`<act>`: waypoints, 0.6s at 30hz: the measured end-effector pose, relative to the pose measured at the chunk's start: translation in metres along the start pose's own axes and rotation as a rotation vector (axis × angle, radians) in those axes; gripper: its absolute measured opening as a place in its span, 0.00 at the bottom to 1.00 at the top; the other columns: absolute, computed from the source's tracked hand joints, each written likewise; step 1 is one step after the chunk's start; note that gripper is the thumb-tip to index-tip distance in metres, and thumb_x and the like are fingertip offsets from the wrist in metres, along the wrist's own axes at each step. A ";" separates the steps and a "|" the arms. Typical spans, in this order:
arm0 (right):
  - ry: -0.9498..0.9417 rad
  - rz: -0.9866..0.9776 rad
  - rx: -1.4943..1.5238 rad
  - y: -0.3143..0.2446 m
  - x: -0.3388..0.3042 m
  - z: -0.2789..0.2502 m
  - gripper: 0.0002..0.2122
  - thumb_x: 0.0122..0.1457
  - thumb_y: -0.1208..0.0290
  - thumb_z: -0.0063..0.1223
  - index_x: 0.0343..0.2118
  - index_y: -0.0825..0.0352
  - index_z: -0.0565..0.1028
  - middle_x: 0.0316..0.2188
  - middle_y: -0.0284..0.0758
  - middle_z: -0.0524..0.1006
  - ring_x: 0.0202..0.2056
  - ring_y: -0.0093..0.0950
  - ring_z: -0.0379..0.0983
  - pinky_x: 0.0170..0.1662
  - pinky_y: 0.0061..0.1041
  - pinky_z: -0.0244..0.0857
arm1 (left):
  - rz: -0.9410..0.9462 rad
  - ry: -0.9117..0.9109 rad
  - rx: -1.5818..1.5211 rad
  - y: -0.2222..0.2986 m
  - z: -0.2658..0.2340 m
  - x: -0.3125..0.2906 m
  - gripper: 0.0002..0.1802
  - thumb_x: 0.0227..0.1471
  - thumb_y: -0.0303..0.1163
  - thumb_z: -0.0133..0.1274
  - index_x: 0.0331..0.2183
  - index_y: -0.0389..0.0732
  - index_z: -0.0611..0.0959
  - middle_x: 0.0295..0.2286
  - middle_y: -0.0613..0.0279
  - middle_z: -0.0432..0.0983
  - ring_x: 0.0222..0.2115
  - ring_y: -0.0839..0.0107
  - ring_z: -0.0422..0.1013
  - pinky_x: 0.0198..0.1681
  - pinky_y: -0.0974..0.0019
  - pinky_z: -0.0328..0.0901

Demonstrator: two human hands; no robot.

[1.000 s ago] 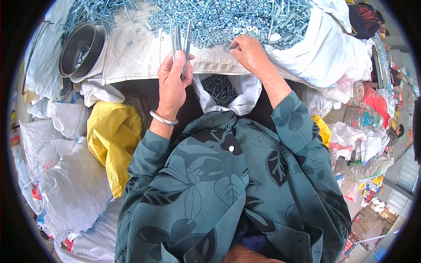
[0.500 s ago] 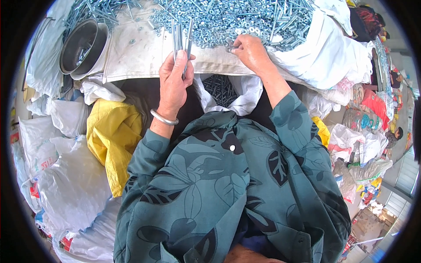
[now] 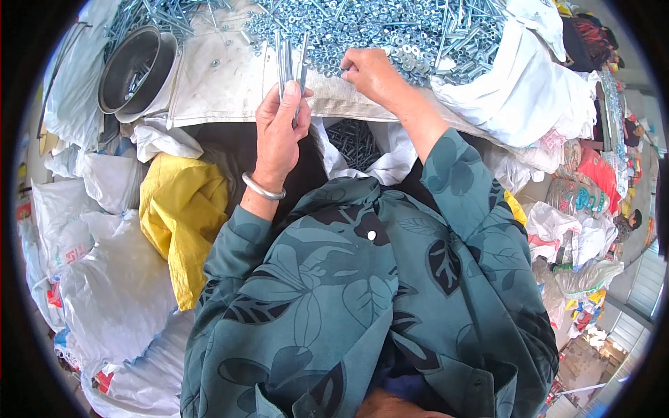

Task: The person assembles washers and nuts onto long metal expansion bolts by hand at a workstation.

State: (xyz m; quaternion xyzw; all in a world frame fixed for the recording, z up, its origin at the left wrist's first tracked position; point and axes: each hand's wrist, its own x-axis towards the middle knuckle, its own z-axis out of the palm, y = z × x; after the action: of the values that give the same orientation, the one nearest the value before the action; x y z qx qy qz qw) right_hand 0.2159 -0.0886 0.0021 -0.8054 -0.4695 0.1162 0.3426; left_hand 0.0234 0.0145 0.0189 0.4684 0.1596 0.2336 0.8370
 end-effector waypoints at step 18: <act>0.024 -0.090 -0.125 0.000 -0.009 0.001 0.06 0.46 0.78 0.60 0.24 0.70 0.73 0.23 0.42 0.74 0.29 0.40 0.73 0.33 0.37 0.65 | -0.106 -0.008 0.126 -0.020 -0.011 -0.011 0.15 0.63 0.40 0.49 0.32 0.37 0.79 0.15 0.77 0.60 0.15 0.88 0.51 0.16 0.79 0.45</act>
State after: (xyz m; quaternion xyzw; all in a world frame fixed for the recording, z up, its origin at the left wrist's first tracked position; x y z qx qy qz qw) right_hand 0.2110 -0.0957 0.0004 -0.8046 -0.5076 0.0616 0.3020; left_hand 0.0140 0.0074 -0.0031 0.5120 0.1955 0.1765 0.8176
